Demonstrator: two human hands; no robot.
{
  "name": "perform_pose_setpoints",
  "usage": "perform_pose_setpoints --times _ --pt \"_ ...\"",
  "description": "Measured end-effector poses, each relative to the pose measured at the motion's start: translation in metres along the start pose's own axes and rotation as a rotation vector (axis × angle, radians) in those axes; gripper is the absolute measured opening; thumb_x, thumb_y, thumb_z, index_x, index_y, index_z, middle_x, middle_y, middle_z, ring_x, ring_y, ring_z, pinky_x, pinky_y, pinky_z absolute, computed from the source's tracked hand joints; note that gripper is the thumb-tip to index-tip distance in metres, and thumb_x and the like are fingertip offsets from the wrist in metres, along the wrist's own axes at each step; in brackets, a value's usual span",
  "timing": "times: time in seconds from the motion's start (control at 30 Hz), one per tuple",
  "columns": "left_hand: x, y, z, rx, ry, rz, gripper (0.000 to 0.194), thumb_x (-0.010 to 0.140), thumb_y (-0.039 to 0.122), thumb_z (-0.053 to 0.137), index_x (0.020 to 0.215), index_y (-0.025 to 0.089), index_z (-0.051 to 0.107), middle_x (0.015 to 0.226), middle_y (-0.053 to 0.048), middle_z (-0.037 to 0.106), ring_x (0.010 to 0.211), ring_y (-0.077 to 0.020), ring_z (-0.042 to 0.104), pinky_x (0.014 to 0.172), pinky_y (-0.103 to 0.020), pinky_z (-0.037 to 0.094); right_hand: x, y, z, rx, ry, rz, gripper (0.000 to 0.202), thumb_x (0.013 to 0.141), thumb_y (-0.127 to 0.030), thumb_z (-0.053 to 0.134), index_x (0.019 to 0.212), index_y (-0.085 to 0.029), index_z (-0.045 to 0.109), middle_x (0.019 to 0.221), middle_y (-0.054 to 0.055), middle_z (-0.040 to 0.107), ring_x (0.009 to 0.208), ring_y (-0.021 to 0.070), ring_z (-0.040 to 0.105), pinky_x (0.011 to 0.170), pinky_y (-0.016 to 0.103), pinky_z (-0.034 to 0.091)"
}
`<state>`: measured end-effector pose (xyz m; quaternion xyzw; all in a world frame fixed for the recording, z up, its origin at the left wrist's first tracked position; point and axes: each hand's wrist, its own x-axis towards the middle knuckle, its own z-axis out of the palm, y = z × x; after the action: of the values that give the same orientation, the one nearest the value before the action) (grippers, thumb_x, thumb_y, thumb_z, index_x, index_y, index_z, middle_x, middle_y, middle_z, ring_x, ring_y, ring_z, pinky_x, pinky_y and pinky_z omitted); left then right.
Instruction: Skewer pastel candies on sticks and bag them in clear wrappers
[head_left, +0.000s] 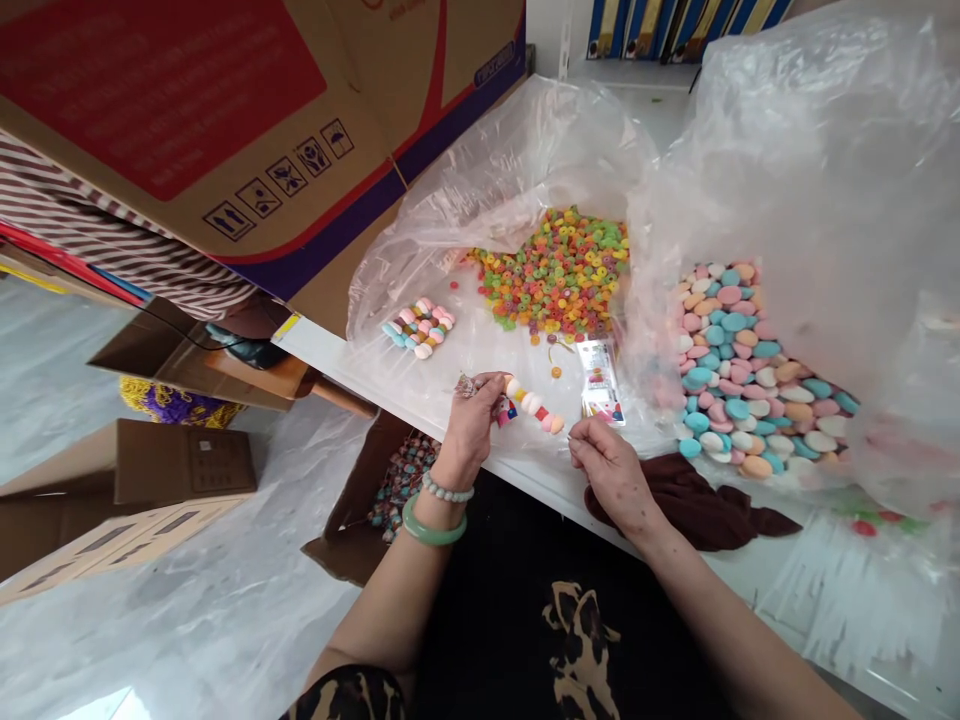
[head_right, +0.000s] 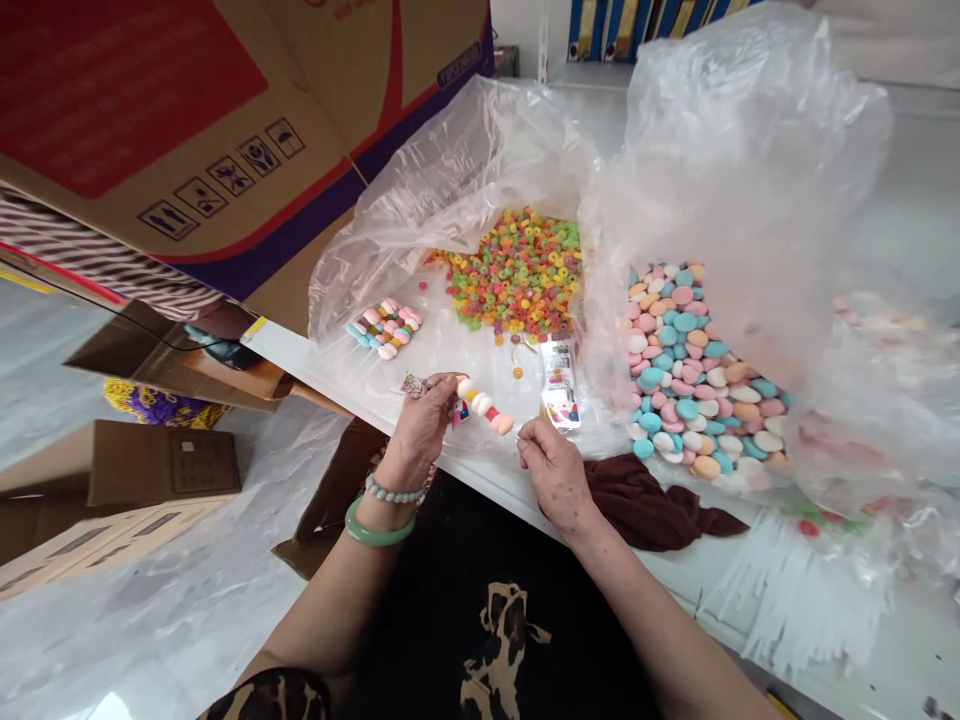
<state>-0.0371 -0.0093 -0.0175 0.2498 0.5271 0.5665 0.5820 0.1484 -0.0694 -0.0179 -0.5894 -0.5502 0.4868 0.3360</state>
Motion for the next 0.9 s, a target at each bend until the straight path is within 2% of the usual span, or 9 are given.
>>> perform_pose_setpoints --times 0.1,0.17,0.4,0.5,0.6,0.73,0.83,0.9 --pt "0.001 0.0 -0.001 -0.079 -0.028 -0.097 0.032 0.062 0.034 0.081 0.081 0.012 0.069 0.069 0.0 0.062 0.055 -0.008 0.054 0.046 -0.019 0.04 0.0 0.002 0.001 0.0 -0.004 0.009 0.013 0.085 -0.03 0.048 0.074 -0.023 0.05 0.064 -0.003 0.052 0.061 0.0146 0.047 0.062 0.028 0.036" --pt "0.001 0.0 -0.001 -0.065 -0.04 -0.091 0.032 0.062 0.032 0.081 0.084 0.013 0.069 0.07 0.0 0.063 0.058 -0.0093 0.056 0.048 -0.02 0.042 0.001 0.002 0.001 -0.022 0.005 0.006 0.013 0.085 -0.029 0.048 0.074 -0.023 0.05 0.064 -0.003 0.053 0.062 0.0148 0.047 0.063 0.028 0.037" --pt "-0.001 -0.01 0.002 0.15 -0.041 0.095 0.034 0.071 0.036 0.075 0.098 0.015 0.073 0.076 -0.001 0.067 0.063 -0.0091 0.055 0.059 -0.021 0.043 0.004 0.003 0.0 -0.146 0.015 0.007 0.014 0.084 -0.03 0.047 0.072 -0.024 0.048 0.062 -0.003 0.051 0.064 0.0161 0.048 0.065 0.029 0.036" --pt "-0.003 -0.017 0.002 0.287 -0.04 0.187 0.025 0.077 0.037 0.068 0.091 0.017 0.074 0.071 0.0 0.064 0.058 -0.0102 0.05 0.056 -0.023 0.04 0.002 0.007 -0.001 -0.174 0.002 -0.021 0.02 0.084 -0.034 0.046 0.067 -0.024 0.044 0.063 -0.002 0.049 0.064 0.0168 0.048 0.064 0.029 0.036" --pt "-0.002 -0.028 0.001 0.48 -0.069 0.305 0.018 0.081 0.032 0.059 0.075 0.018 0.07 0.067 0.0 0.062 0.061 -0.0132 0.051 0.061 -0.026 0.041 0.006 0.019 -0.001 -0.211 0.012 -0.002 0.027 0.084 -0.044 0.044 0.065 -0.024 0.044 0.06 -0.002 0.048 0.061 0.0178 0.048 0.061 0.03 0.036" --pt "0.004 -0.041 0.0 0.707 -0.02 0.312 0.028 0.089 0.031 0.045 0.073 0.019 0.064 0.061 0.0 0.054 0.06 -0.0149 0.049 0.062 -0.028 0.04 0.02 0.031 0.005 -0.259 0.062 -0.004 0.03 0.078 -0.051 0.044 0.064 -0.025 0.05 0.059 -0.001 0.051 0.061 0.0199 0.052 0.062 0.032 0.04" --pt "0.003 -0.044 0.002 0.785 -0.001 0.281 0.025 0.088 0.029 0.044 0.076 0.02 0.064 0.065 -0.002 0.058 0.066 -0.0167 0.053 0.065 -0.029 0.043 0.022 0.034 0.008 -0.265 0.06 -0.017 0.032 0.075 -0.054 0.045 0.065 -0.026 0.055 0.058 -0.001 0.054 0.06 0.0205 0.053 0.06 0.033 0.041" --pt "0.001 -0.043 0.003 0.825 -0.043 0.297 0.02 0.084 0.026 0.047 0.077 0.02 0.065 0.072 -0.003 0.062 0.072 -0.0178 0.056 0.07 -0.029 0.045 0.021 0.037 0.006 -0.239 0.022 -0.006 0.033 0.074 -0.056 0.048 0.067 -0.026 0.06 0.058 -0.001 0.057 0.061 0.0214 0.056 0.06 0.033 0.043"
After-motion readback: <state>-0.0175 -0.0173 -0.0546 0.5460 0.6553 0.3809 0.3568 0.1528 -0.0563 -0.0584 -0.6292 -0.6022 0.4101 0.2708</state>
